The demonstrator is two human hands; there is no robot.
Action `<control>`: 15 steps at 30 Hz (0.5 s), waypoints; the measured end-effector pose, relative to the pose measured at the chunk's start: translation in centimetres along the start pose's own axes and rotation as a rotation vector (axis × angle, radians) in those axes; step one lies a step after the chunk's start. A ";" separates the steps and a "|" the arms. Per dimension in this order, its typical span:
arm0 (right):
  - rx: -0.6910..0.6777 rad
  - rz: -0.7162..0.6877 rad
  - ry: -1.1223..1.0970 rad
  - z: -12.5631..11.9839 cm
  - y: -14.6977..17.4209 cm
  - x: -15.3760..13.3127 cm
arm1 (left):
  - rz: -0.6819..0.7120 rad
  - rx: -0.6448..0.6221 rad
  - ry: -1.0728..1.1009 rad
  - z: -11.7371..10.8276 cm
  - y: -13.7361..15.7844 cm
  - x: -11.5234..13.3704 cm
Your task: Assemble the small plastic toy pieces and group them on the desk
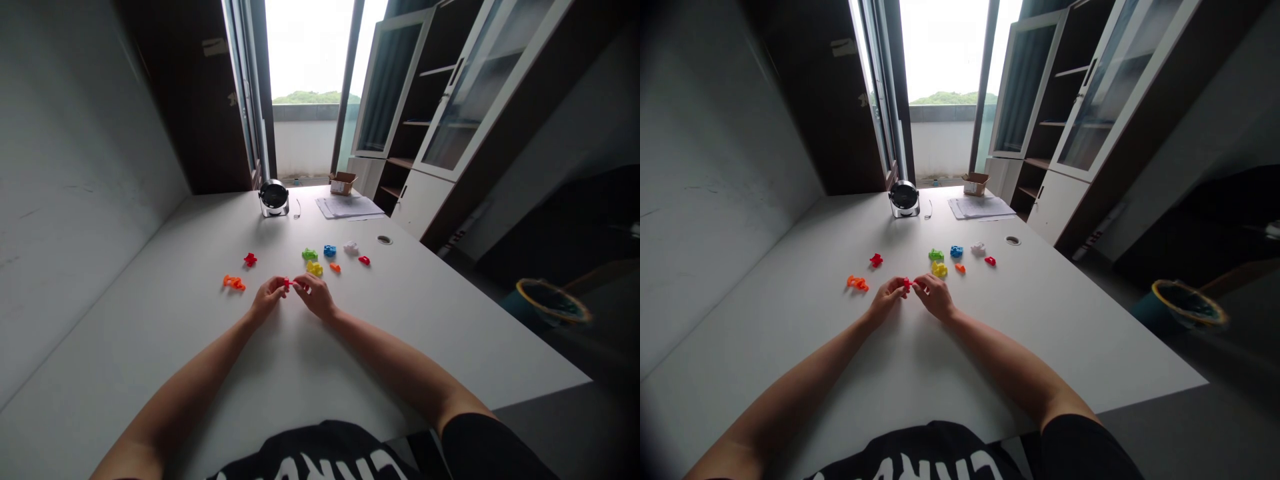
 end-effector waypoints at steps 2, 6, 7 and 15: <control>0.004 0.007 -0.001 0.0 0.1 0.1 | 0.002 -0.002 -0.020 0.0 0.0 0.0; 0.013 -0.010 -0.019 0.1 0.1 0.2 | -0.009 0.018 -0.040 -0.2 -0.2 -0.1; 0.009 -0.022 -0.021 0.1 0.2 0.1 | -0.013 0.024 -0.042 -0.3 -0.2 -0.1; -0.028 -0.106 0.051 0.0 0.0 -0.9 | -0.039 0.029 -0.075 -0.3 -0.1 -0.3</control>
Point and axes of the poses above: each hand's wrist, its own y-axis away from the middle knuckle, its own z-axis out of the palm, x = y × z, the point moved 9 cm from there along -y, towards the middle knuckle, and after that the axes turned 14 degrees about x, right-handed, at the moved point
